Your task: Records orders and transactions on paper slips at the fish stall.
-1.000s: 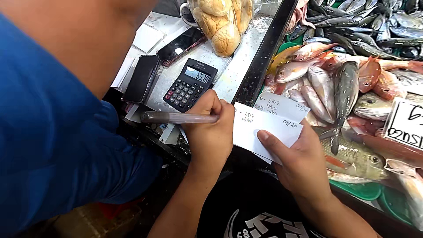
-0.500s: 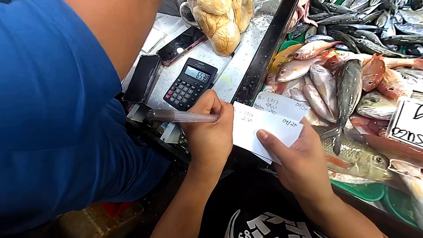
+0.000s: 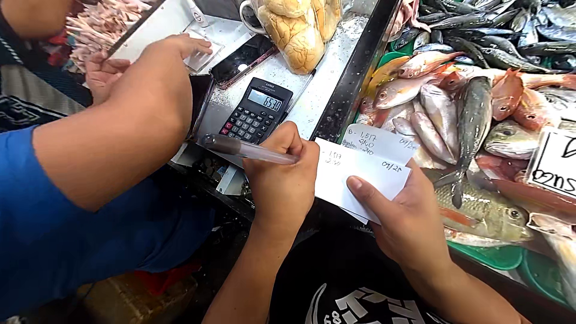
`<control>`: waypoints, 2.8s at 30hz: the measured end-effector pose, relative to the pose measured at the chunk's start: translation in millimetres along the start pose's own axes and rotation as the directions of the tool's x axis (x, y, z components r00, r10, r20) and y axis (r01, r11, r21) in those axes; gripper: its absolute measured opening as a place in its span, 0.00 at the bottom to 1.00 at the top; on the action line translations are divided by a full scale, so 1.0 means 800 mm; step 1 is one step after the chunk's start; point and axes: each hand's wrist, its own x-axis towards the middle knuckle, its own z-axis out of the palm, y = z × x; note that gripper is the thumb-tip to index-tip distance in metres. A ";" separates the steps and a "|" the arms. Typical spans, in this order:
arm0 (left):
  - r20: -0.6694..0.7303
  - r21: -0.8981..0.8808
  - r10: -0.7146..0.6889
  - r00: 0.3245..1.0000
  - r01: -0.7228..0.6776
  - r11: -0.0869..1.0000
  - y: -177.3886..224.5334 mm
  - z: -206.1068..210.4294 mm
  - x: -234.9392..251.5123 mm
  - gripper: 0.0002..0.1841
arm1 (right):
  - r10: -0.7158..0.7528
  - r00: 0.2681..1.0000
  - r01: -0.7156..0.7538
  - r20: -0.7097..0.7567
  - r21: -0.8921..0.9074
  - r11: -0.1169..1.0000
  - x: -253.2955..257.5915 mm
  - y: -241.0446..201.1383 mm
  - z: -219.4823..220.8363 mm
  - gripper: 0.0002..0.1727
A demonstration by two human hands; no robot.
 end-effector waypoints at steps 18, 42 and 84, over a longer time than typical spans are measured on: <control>0.045 0.009 0.061 0.997 -0.061 0.998 0.001 -0.002 0.001 0.22 | -0.013 1.000 0.013 0.006 0.011 1.000 -0.002 0.001 -0.001 0.23; 0.115 -0.054 0.099 0.988 -0.093 0.994 -0.001 -0.002 0.000 0.20 | -0.025 1.000 0.025 0.013 0.001 1.000 -0.004 0.002 -0.001 0.23; 0.201 -0.176 0.289 0.936 -0.256 0.950 -0.002 0.001 0.001 0.18 | -0.061 0.997 0.063 0.044 -0.028 0.998 -0.002 0.004 -0.003 0.23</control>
